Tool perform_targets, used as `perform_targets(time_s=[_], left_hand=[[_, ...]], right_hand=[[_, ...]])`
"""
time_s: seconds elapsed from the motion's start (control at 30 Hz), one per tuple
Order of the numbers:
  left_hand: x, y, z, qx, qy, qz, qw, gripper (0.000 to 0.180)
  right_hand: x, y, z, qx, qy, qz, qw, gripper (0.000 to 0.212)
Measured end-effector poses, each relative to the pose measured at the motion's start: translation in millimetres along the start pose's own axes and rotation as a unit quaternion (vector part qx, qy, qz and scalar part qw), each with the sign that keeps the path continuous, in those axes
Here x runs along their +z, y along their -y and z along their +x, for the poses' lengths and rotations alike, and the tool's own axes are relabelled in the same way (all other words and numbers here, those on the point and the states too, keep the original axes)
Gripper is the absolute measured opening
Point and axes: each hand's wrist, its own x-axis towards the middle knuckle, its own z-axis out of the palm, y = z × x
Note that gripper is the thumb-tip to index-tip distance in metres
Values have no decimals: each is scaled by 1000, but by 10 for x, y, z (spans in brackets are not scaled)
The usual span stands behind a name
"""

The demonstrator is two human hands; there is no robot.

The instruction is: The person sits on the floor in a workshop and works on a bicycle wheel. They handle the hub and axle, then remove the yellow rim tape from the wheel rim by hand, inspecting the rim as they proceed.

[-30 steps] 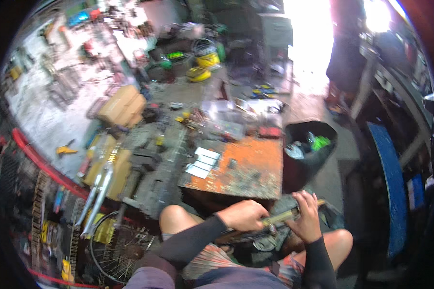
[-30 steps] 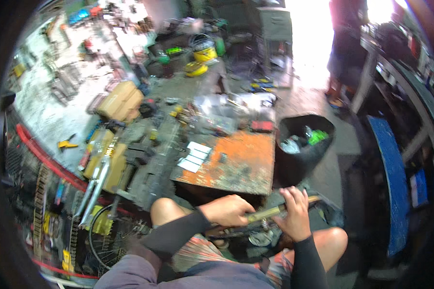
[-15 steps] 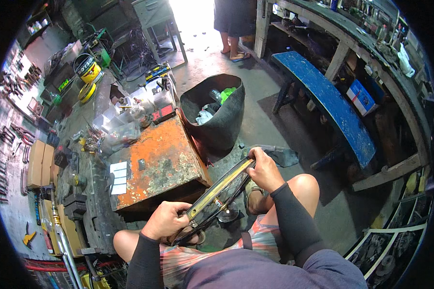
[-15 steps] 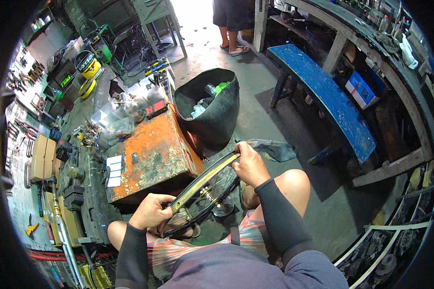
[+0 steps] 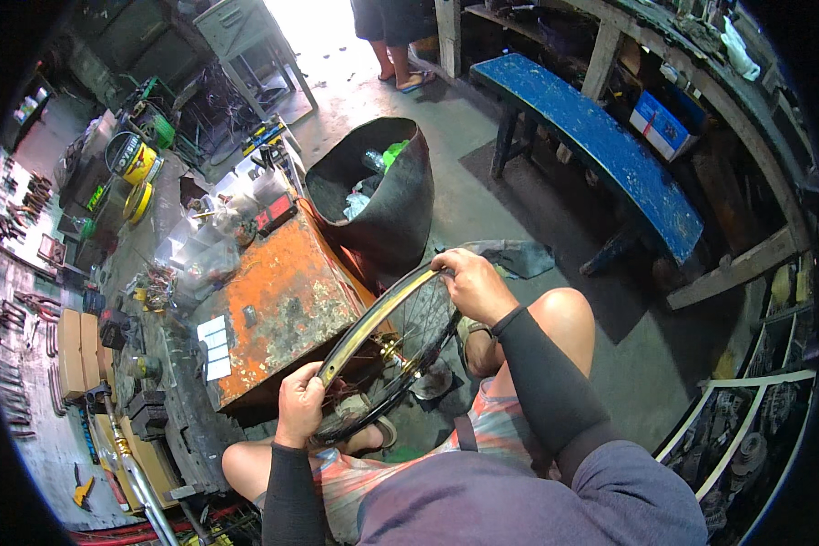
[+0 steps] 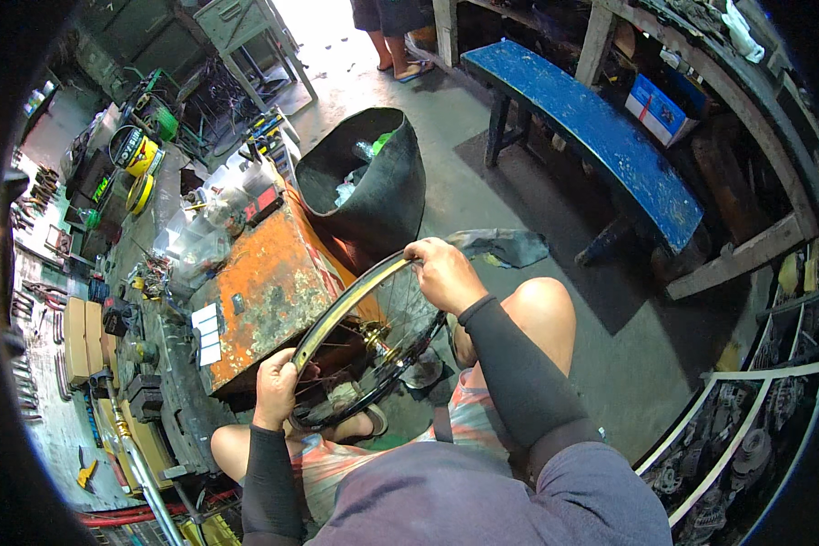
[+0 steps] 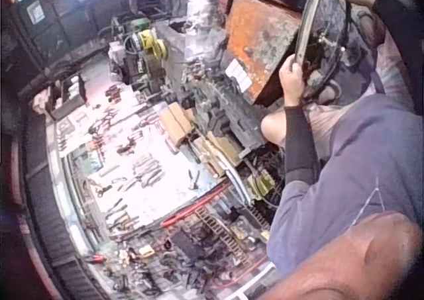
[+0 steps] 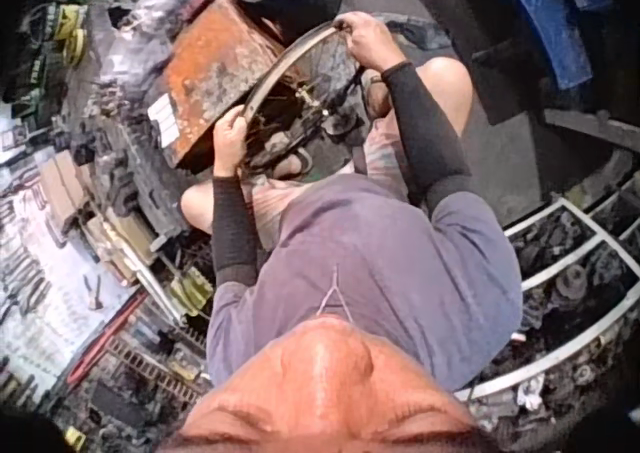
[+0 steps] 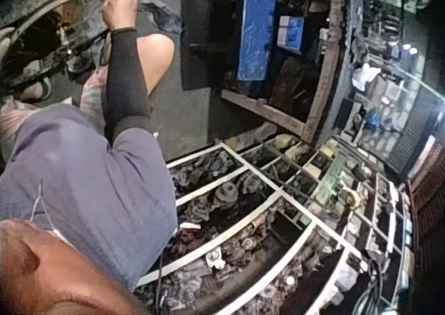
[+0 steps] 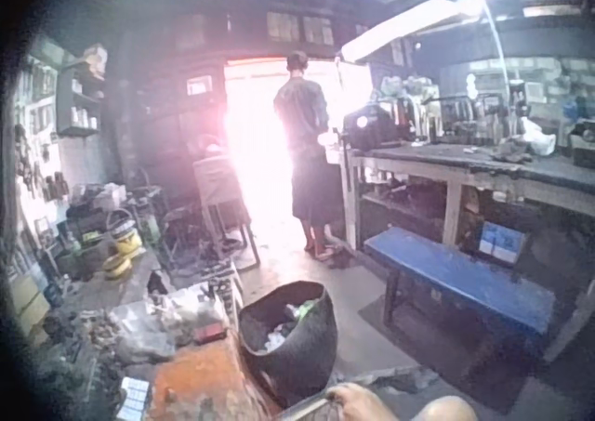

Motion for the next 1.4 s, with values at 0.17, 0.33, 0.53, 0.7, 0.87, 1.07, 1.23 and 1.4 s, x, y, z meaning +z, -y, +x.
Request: perform_targets(time_s=[0.17, 0.33, 0.53, 0.7, 0.87, 1.07, 1.23, 1.4], left_hand=[[33, -28, 2, 8, -2, -48, 999, 40], [40, -5, -18, 7, -21, -50, 999, 38], [33, 45, -23, 29, -34, -26, 999, 38], [33, 43, -33, 38, -34, -42, 998, 32], [46, 5, -45, 47, -36, -43, 997, 30], [81, 14, -43, 37, -66, -31, 997, 34], [44, 37, -48, 42, -65, -13, 997, 31], [57, 92, -43, 44, -70, -36, 996, 31]], right_hand=[[-47, 14, -36, 24, 17, 3, 1000, 25], [-17, 11, -51, 8, 13, -5, 1000, 28], [-15, 48, -49, 10, 20, -17, 1000, 29], [-2, 56, -57, 11, 17, -14, 1000, 30], [-20, 69, -48, 16, 28, -19, 999, 30], [-15, 11, -34, 13, 28, -8, 999, 28], [-126, 26, 14, 59, -24, 5, 998, 26], [-264, 134, 76, 112, -123, 46, 985, 25]])
